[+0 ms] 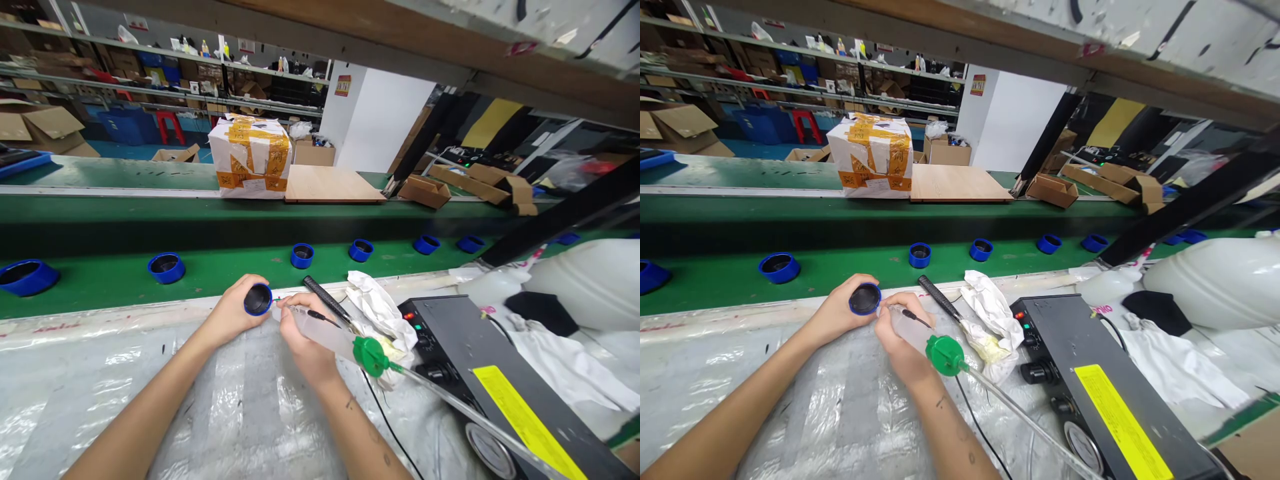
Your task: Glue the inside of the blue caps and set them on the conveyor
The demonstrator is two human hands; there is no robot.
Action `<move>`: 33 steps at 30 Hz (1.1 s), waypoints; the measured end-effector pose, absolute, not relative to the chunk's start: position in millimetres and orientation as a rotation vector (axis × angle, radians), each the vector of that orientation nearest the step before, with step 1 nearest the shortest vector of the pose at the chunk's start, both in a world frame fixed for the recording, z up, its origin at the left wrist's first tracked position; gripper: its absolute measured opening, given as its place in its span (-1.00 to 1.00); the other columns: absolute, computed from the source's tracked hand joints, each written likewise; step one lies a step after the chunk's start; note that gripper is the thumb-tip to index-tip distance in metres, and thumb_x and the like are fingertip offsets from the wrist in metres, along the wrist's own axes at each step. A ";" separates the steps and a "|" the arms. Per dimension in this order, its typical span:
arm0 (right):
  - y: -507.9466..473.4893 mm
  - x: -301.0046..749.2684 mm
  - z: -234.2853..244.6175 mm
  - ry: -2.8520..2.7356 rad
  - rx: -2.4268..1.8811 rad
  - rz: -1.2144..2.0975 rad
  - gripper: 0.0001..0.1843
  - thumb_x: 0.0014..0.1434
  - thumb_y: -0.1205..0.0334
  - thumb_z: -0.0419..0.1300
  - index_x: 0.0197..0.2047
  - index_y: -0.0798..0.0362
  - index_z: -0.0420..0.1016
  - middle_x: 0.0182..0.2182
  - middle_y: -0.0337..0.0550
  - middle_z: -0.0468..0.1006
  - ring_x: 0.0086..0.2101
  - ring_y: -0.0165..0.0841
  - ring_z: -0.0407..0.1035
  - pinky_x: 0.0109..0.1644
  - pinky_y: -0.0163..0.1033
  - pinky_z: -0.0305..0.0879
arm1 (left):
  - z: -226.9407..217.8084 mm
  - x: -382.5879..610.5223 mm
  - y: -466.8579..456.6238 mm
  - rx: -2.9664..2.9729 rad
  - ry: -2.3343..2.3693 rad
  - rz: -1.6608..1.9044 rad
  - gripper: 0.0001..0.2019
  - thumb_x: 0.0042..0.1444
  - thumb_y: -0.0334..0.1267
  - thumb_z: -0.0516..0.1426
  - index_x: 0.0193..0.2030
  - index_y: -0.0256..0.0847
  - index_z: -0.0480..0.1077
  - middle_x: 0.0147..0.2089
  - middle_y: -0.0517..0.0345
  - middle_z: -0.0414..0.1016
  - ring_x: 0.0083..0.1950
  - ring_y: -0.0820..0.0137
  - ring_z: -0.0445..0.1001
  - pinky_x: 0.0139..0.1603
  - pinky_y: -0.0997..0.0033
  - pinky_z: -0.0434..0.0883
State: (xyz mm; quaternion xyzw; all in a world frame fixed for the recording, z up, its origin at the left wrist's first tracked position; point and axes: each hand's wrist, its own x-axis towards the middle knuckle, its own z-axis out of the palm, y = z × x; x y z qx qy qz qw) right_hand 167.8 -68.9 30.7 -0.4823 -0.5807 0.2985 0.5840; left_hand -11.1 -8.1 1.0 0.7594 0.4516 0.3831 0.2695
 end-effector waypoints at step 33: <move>-78.8 153.1 40.2 -1.386 -1.043 0.811 -0.97 0.16 0.26 0.25 -0.28 -0.02 0.49 -0.34 -0.21 0.69 -0.26 -0.26 0.59 -0.23 -0.23 0.46 | 6.6 -10.7 -10.7 2.021 1.185 1.005 -0.57 -0.05 -0.41 0.23 0.02 -0.13 0.40 0.00 0.10 0.51 0.01 0.23 0.52 0.03 0.26 0.46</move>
